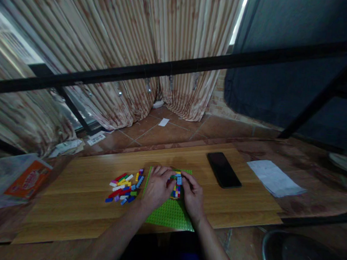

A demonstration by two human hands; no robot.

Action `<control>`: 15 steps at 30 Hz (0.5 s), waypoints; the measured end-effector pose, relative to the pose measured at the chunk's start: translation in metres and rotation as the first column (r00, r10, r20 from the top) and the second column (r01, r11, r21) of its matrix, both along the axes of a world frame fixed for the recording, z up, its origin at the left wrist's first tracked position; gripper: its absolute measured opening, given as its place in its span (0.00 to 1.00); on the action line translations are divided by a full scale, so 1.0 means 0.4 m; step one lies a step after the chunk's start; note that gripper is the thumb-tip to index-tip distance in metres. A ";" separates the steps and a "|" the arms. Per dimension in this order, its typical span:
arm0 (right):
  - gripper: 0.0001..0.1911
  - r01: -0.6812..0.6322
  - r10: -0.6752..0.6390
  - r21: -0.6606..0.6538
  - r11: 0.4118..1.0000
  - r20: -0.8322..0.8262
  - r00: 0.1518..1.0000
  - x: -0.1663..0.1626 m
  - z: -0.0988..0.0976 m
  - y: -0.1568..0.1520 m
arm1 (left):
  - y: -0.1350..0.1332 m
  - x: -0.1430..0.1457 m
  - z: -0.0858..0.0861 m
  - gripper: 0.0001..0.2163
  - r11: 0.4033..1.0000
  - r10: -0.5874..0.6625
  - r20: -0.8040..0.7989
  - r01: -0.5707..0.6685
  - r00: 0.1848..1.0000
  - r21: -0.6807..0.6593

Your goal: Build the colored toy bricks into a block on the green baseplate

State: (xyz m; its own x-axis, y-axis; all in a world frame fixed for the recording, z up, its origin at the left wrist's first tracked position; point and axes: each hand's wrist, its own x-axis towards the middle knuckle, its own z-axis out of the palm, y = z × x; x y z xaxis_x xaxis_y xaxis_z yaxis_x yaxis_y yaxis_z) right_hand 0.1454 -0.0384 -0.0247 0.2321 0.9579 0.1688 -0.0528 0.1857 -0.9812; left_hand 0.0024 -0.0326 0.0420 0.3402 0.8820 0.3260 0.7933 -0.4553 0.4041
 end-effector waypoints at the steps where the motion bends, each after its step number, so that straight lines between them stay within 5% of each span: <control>1: 0.14 -0.005 0.004 0.029 1.000 0.050 0.999 0.004 0.001 -0.007 | -0.001 0.001 -0.005 0.09 1.000 -0.002 0.020 0.001 1.000 0.008; 7: 0.13 -0.065 0.020 0.145 0.987 0.292 0.956 0.017 0.010 -0.042 | -0.003 0.002 -0.035 0.11 0.999 -0.040 0.203 0.033 0.978 0.037; 15: 0.14 -0.028 0.002 0.085 0.996 0.292 0.956 0.007 0.017 -0.069 | -0.032 -0.024 -0.053 0.17 0.994 -0.075 0.426 0.103 0.902 -0.043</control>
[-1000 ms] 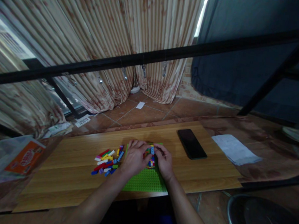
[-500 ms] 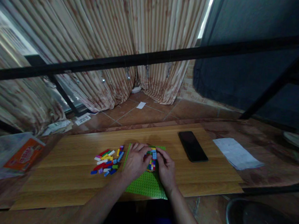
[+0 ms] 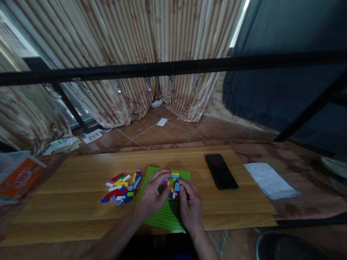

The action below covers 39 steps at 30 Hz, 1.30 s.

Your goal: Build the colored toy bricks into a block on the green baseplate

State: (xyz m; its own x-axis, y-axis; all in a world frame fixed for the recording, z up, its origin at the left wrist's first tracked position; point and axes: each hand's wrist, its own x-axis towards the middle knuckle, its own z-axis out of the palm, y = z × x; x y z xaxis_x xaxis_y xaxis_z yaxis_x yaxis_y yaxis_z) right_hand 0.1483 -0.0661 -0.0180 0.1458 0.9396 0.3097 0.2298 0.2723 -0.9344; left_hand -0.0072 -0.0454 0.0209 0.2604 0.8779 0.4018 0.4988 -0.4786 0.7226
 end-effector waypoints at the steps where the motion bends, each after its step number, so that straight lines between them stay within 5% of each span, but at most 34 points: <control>1: 0.13 -0.006 0.006 -0.011 1.000 -0.002 1.000 0.000 0.004 -0.002 | -0.004 -0.004 0.000 0.18 1.000 -0.013 0.005 0.013 1.000 -0.012; 21: 0.13 -0.007 -0.001 -0.150 0.989 -0.054 0.999 0.002 0.028 -0.028 | -0.059 -0.030 -0.070 0.33 0.989 0.142 0.039 -0.140 0.989 -0.057; 33: 0.15 -0.022 -0.007 -0.222 0.975 -0.127 0.992 -0.023 0.083 -0.044 | -0.075 0.001 -0.080 0.33 0.967 0.229 0.060 -0.220 0.971 -0.130; 39: 0.15 -0.129 0.033 -0.327 0.936 -0.283 0.959 -0.051 0.103 -0.081 | -0.099 -0.036 -0.046 0.30 0.965 0.250 0.072 -0.243 0.966 -0.095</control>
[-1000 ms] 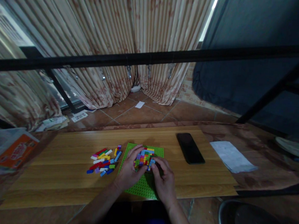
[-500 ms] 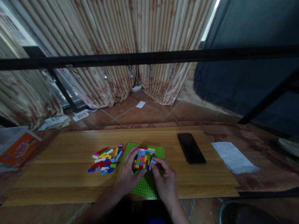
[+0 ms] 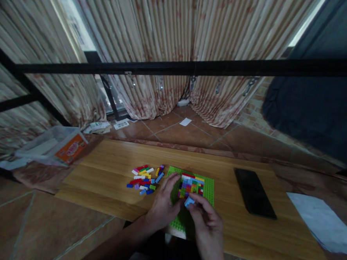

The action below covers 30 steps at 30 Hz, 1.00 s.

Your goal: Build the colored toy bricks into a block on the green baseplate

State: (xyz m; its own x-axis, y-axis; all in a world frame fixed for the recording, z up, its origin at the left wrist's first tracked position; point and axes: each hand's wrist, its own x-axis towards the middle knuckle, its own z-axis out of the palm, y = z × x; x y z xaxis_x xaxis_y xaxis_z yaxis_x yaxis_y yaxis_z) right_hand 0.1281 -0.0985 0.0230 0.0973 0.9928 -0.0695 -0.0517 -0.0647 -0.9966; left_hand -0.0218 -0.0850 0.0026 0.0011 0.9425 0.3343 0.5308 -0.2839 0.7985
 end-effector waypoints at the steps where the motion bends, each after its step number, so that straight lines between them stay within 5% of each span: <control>1: 0.16 -0.016 0.014 -0.026 1.000 -0.052 0.999 -0.008 -0.002 -0.006 | -0.008 -0.021 0.008 0.29 1.000 0.023 -0.020 -0.022 1.000 0.013; 6: 0.15 -0.160 0.144 -0.107 0.981 -0.143 0.979 -0.081 -0.022 -0.034 | -0.048 -0.176 0.008 0.19 0.973 0.228 -0.092 -0.223 0.969 0.067; 12: 0.11 -0.424 0.376 0.086 0.902 0.326 0.867 -0.219 -0.043 -0.022 | -0.070 -0.330 -0.029 0.09 0.901 0.433 -0.187 -0.425 0.882 0.085; 15: 0.13 -0.519 0.367 0.173 0.837 0.526 0.767 -0.267 -0.060 0.002 | -0.069 -0.351 -0.027 0.08 0.893 0.444 -0.276 -0.446 0.853 0.060; 20: 0.14 -0.475 0.178 0.258 0.841 0.697 0.694 -0.283 -0.080 0.032 | -0.061 -0.348 -0.019 0.09 0.911 0.395 -0.354 -0.410 0.848 0.035; 30: 0.12 -0.432 0.162 0.298 0.851 0.635 0.756 -0.267 -0.059 0.012 | -0.046 -0.347 0.003 0.07 0.905 0.394 -0.350 -0.426 0.850 -0.015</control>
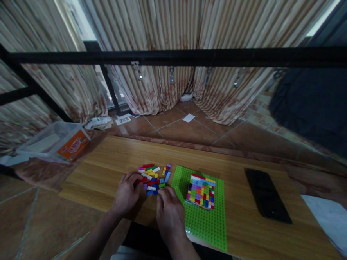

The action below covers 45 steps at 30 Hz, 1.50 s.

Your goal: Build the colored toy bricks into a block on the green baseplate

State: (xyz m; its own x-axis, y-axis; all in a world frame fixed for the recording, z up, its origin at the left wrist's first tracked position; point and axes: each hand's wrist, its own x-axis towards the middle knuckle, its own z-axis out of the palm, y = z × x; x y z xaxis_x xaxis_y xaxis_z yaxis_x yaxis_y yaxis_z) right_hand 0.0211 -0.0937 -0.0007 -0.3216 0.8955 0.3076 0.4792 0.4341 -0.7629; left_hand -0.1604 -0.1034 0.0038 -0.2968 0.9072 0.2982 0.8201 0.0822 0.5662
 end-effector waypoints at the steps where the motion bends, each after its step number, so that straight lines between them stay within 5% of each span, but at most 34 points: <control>1: 0.12 0.008 -0.008 -0.017 1.000 -0.036 0.999 0.003 0.006 -0.005 | -0.002 0.004 0.010 0.07 1.000 -0.001 0.023 0.000 1.000 0.026; 8: 0.12 0.028 -0.154 -0.310 0.950 -0.390 0.908 0.035 0.080 -0.024 | -0.031 0.139 0.095 0.08 0.966 -0.253 0.295 0.226 0.921 0.123; 15: 0.13 0.175 -0.424 -0.449 0.876 -0.548 0.721 0.129 0.105 -0.016 | -0.015 0.310 0.111 0.08 0.903 -0.428 0.433 0.393 0.793 0.173; 21: 0.20 0.380 -0.575 -0.454 0.806 -0.447 0.686 0.282 0.101 0.042 | 0.000 0.339 0.091 0.13 0.879 -0.477 0.309 0.457 0.823 0.139; 25: 0.19 0.392 -0.538 -0.420 0.819 -0.323 0.779 0.338 0.090 0.084 | 0.025 0.314 0.060 0.12 0.917 -0.399 0.320 0.377 0.860 0.131; 30: 0.14 0.423 -0.454 -0.330 0.844 -0.019 0.891 0.329 0.096 0.123 | 0.052 0.299 0.030 0.14 0.927 -0.371 0.378 0.362 0.848 0.096; 37: 0.14 0.443 -0.382 -0.304 0.843 0.241 0.892 0.308 0.111 0.165 | 0.067 0.317 0.008 0.19 0.919 -0.369 0.445 0.390 0.816 0.048; 45: 0.15 0.428 -0.387 -0.374 0.823 0.182 0.904 0.308 0.110 0.165 | 0.060 0.326 0.008 0.19 0.916 -0.349 0.441 0.401 0.827 -0.028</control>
State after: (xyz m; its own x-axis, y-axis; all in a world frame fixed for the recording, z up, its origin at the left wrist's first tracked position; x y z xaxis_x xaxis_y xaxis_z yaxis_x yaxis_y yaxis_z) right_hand 0.1443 -0.0278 0.0435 0.0910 0.9894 -0.1134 0.6229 -0.1454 -0.7687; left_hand -0.0299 -0.0794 0.0071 0.0012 0.9938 0.1114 0.4877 -0.0978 0.8675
